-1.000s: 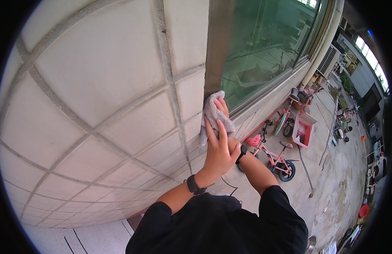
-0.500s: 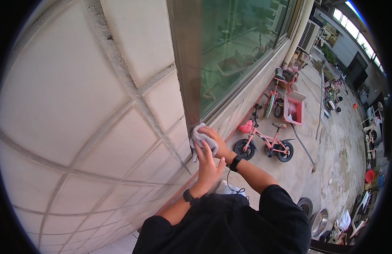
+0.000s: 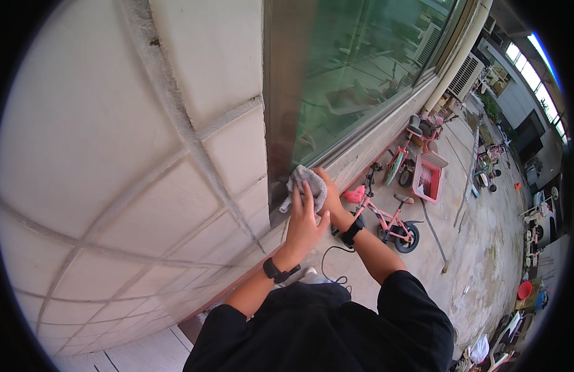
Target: The person wipes down a metal stair railing, a tiled wall, and a window frame using a cloth.
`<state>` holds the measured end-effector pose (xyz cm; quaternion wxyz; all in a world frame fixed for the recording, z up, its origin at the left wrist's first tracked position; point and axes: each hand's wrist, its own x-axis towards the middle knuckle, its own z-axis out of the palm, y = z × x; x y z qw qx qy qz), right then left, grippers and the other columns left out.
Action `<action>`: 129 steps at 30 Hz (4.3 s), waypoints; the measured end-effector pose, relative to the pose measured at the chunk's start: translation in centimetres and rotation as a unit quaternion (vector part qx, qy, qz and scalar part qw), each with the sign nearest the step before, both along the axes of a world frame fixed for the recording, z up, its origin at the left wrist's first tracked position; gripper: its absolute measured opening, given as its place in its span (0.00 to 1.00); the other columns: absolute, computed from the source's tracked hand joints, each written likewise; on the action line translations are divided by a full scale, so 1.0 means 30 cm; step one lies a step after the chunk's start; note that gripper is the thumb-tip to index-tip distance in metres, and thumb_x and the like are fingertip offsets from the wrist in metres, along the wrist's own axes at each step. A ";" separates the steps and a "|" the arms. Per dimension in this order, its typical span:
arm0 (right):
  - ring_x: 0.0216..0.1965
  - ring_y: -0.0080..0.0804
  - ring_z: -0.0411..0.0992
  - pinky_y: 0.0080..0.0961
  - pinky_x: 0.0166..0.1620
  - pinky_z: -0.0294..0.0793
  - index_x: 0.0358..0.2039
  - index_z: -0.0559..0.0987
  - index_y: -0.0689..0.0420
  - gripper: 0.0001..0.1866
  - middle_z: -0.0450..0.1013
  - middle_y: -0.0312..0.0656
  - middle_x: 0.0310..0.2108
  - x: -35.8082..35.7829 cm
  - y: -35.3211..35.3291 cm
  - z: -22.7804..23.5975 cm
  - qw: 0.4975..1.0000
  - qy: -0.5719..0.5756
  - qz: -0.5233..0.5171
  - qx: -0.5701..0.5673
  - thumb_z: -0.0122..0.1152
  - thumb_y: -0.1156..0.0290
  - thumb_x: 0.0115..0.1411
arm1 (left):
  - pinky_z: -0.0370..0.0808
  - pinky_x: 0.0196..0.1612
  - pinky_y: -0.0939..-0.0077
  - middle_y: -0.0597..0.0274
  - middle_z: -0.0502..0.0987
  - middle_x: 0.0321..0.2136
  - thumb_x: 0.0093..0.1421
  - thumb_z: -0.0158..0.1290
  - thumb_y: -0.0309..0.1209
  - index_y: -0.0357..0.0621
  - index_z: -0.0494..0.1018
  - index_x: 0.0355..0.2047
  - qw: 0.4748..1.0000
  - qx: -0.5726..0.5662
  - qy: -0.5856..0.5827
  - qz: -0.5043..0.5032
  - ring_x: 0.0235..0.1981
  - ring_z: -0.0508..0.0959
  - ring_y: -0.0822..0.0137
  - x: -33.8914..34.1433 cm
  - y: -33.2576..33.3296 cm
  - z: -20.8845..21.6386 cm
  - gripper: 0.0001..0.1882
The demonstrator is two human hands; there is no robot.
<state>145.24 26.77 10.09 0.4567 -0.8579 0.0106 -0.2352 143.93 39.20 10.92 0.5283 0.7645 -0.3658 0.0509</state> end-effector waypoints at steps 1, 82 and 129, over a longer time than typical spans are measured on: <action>0.38 0.39 0.70 0.27 0.41 0.69 0.40 0.71 0.60 0.19 0.68 0.44 0.36 -0.007 0.020 0.001 0.999 0.016 0.027 0.033 0.62 0.67 0.49 | 0.52 0.60 0.55 0.29 0.42 0.59 0.52 0.53 0.31 0.30 0.40 0.61 1.000 0.013 -0.010 0.010 0.60 0.48 0.35 -0.019 0.028 0.001 0.43; 0.63 0.56 0.43 0.42 0.63 0.43 0.59 0.53 0.63 0.35 0.45 0.57 0.62 0.060 -0.054 0.059 0.964 -0.138 0.214 -0.073 0.51 0.60 0.55 | 0.64 0.53 0.54 0.27 0.48 0.55 0.47 0.57 0.39 0.25 0.48 0.57 0.979 0.003 -0.121 0.166 0.55 0.56 0.32 0.014 -0.086 0.057 0.45; 0.61 0.60 0.46 0.45 0.60 0.50 0.51 0.70 0.54 0.26 0.47 0.53 0.60 0.074 -0.232 -0.052 0.988 -0.061 0.098 -0.105 0.59 0.67 0.50 | 0.74 0.39 0.64 0.43 0.59 0.51 0.50 0.55 0.34 0.32 0.55 0.56 0.990 0.089 -0.076 0.077 0.39 0.73 0.50 0.040 -0.148 -0.001 0.36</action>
